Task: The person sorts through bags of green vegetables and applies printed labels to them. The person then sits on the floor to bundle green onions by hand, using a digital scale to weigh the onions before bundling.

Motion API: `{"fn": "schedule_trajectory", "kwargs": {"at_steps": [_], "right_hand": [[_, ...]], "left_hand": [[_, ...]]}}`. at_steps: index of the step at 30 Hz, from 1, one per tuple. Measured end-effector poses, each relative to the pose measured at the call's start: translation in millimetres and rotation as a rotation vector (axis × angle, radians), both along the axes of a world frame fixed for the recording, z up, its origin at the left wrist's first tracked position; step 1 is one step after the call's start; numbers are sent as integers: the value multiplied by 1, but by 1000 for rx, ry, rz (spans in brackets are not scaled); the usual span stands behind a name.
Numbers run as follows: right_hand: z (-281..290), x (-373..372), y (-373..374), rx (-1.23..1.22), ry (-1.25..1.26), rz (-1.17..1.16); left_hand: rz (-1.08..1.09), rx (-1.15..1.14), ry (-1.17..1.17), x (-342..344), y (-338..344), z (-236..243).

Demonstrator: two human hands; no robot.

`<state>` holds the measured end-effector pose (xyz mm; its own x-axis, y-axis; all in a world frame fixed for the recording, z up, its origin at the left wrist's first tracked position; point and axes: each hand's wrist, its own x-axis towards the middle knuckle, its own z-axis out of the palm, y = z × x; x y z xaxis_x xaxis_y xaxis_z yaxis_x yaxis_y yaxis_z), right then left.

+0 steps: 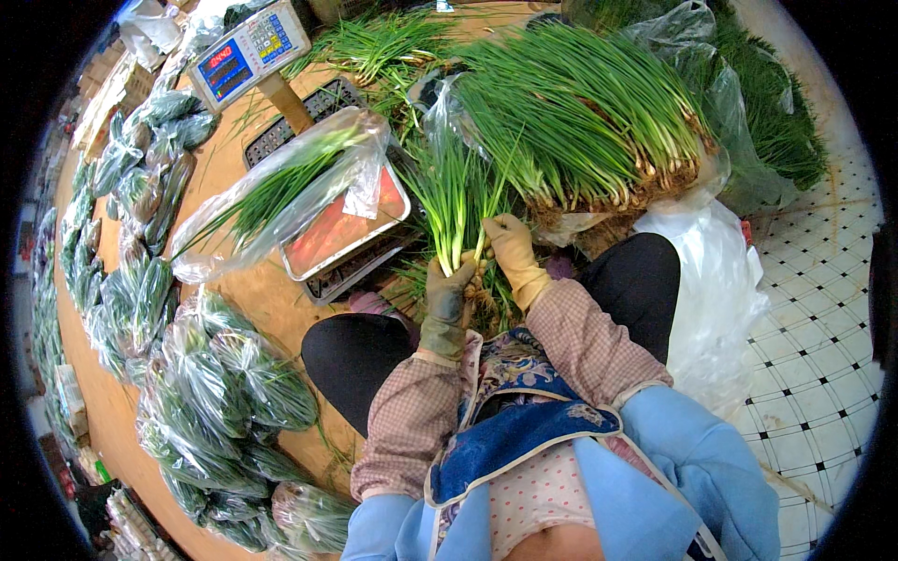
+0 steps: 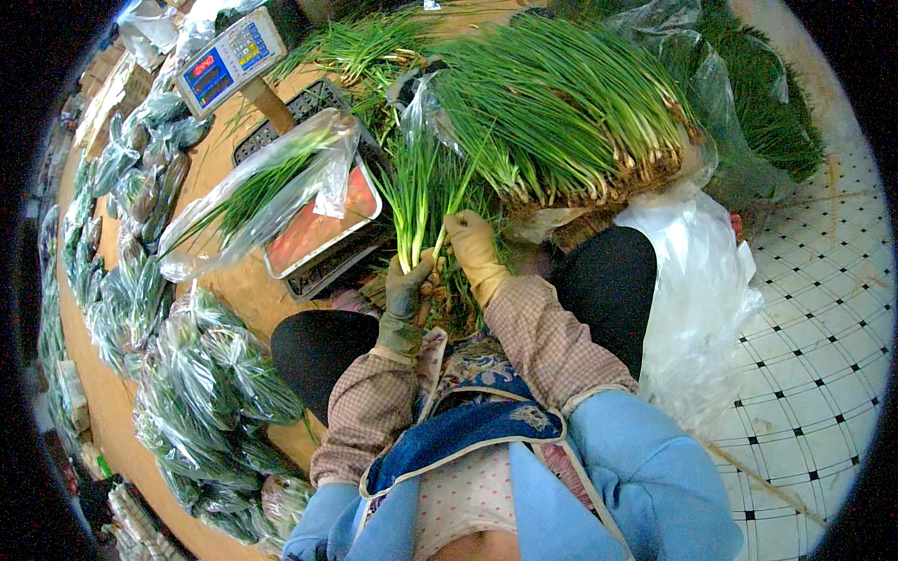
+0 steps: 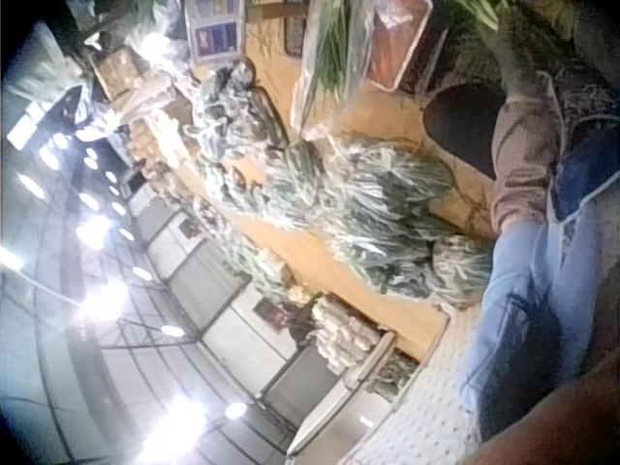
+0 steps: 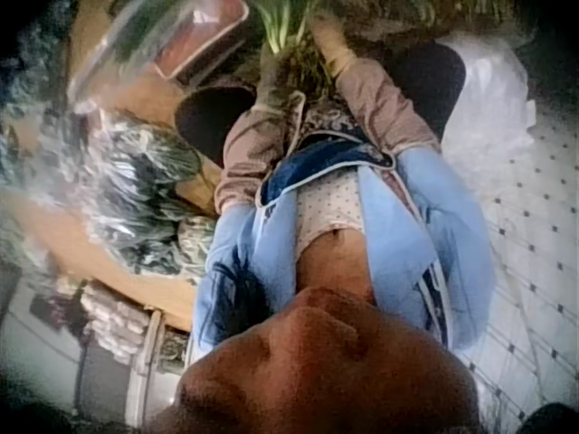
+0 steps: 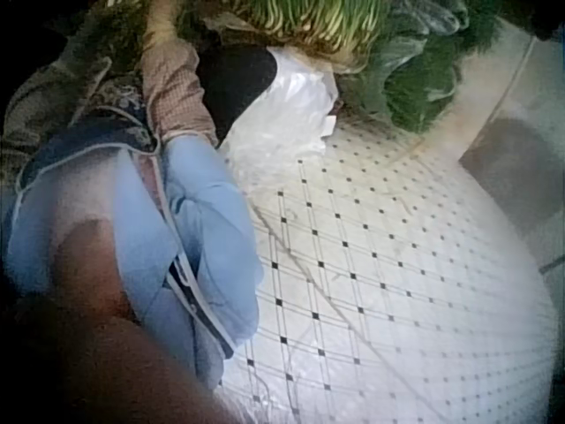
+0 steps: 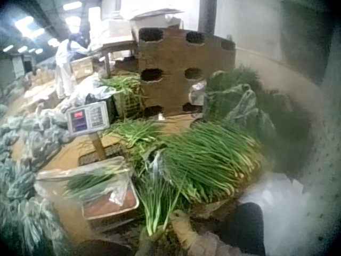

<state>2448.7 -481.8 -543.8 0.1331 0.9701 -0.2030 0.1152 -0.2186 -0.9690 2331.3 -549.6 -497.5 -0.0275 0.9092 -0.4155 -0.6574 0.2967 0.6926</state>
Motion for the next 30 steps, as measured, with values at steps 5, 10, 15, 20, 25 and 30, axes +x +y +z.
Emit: {"fn": "schedule_trajectory", "kwargs": {"at_steps": [5, 10, 15, 20, 25, 30], "right_hand": [[18, 10, 9, 106, -432, -1], [28, 55, 31, -115, -665, 376], [41, 22, 4, -476, -81, 526], [31, 8, -17, -349, 120, 426], [63, 14, -26, -191, 337, 623], [38, 28, -20, -232, 108, 658]], "left_hand": [[8, -33, 25, -3, -2, 1], [-1, 67, 329, -7, -6, -9], [-112, 94, 1079, -5, -10, -8], [-358, 191, 1115, 8, -9, 9], [-1, 18, 468, -12, -6, -13], [-279, -67, -83, 4, -9, -11]]}}
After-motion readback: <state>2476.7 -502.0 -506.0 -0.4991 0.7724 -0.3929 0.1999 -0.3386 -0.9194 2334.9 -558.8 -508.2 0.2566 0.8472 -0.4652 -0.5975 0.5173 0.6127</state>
